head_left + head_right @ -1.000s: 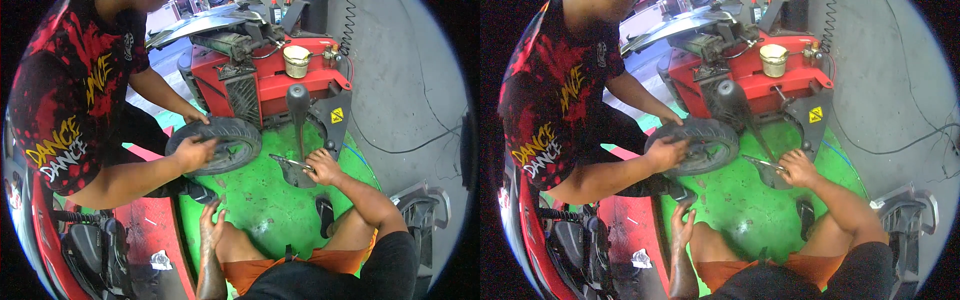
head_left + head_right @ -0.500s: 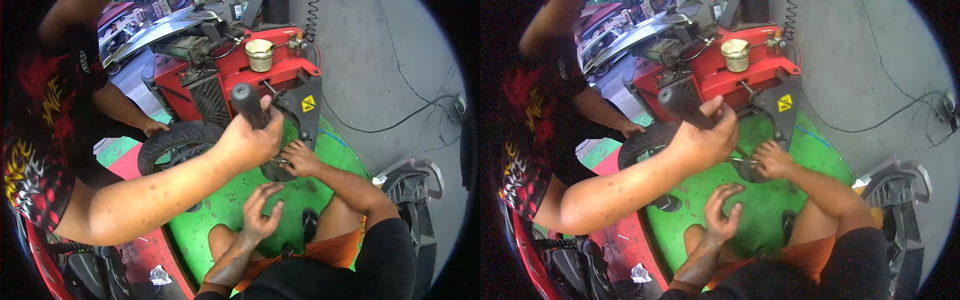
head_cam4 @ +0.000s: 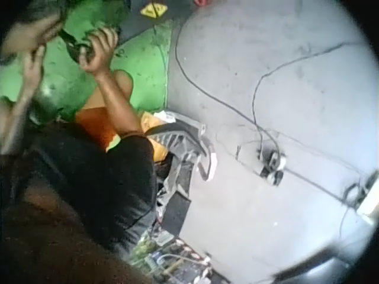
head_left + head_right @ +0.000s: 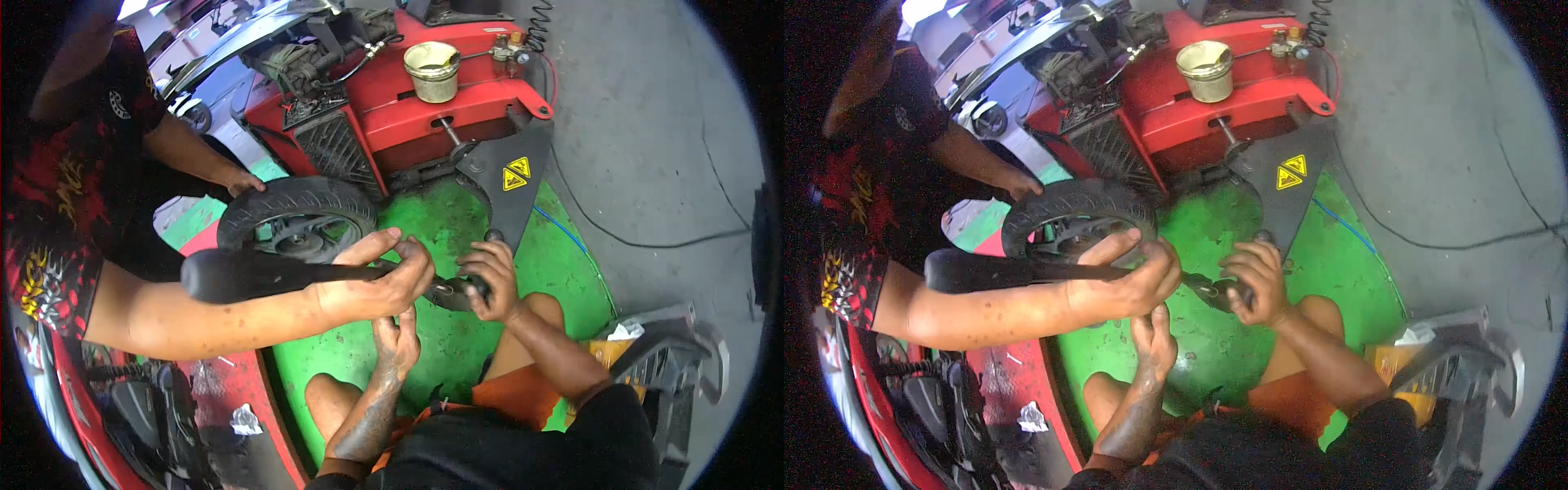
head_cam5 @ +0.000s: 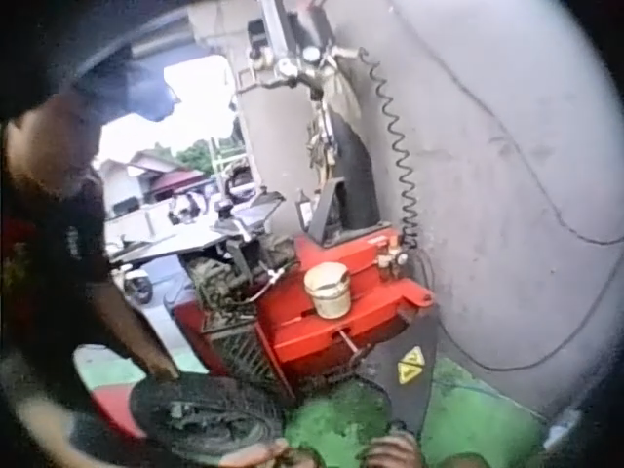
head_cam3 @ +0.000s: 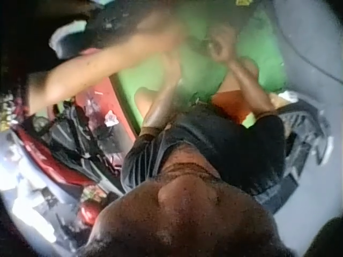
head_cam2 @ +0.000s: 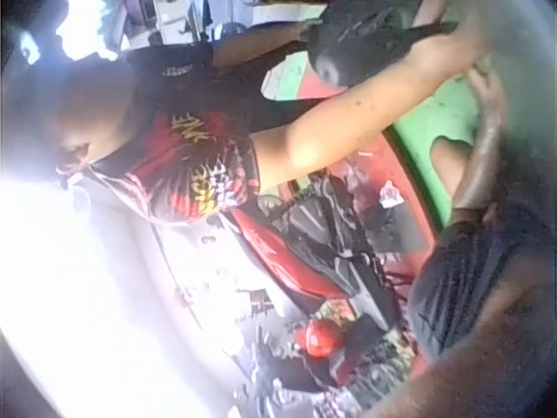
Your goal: Replacing a motorcycle tire using a tire changer machine.
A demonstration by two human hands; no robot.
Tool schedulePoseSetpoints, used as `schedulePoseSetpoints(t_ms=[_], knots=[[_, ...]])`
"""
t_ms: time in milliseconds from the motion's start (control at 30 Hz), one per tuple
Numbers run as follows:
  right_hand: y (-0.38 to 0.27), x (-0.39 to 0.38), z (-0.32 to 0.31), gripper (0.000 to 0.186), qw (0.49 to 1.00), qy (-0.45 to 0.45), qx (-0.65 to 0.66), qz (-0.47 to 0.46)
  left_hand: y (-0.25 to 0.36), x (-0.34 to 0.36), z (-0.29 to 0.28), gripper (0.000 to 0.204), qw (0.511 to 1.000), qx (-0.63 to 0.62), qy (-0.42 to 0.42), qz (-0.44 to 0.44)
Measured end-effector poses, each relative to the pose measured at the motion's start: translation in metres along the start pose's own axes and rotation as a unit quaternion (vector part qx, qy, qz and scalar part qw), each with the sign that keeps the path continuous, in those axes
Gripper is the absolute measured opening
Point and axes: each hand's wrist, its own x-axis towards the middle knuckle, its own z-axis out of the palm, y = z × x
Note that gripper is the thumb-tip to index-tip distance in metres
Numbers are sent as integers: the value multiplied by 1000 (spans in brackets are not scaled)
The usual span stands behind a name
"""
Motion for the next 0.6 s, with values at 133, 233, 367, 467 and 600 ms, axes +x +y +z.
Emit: schedulePoseSetpoints(t_ms=[133, 233, 367, 467, 600], knots=[[16, -21, 15, 25, 940, 244, 167, 172, 17, 15, 42, 40, 981, 165, 68, 76], [29, -39, 20, 33, 863, 333, 207, 318, 11, 18, 50, 36, 972, 195, 126, 35], [36, -58, 35, 44, 634, 396, 344, 568, 3, 16, 44, 42, 945, 296, 138, 36], [47, -72, 58, 50, 419, 349, 526, 652, 7, 20, 55, 43, 927, 337, 154, 51], [47, -69, 69, 57, 349, 283, 688, 570, 13, 26, 56, 35, 943, 290, 161, 38]])
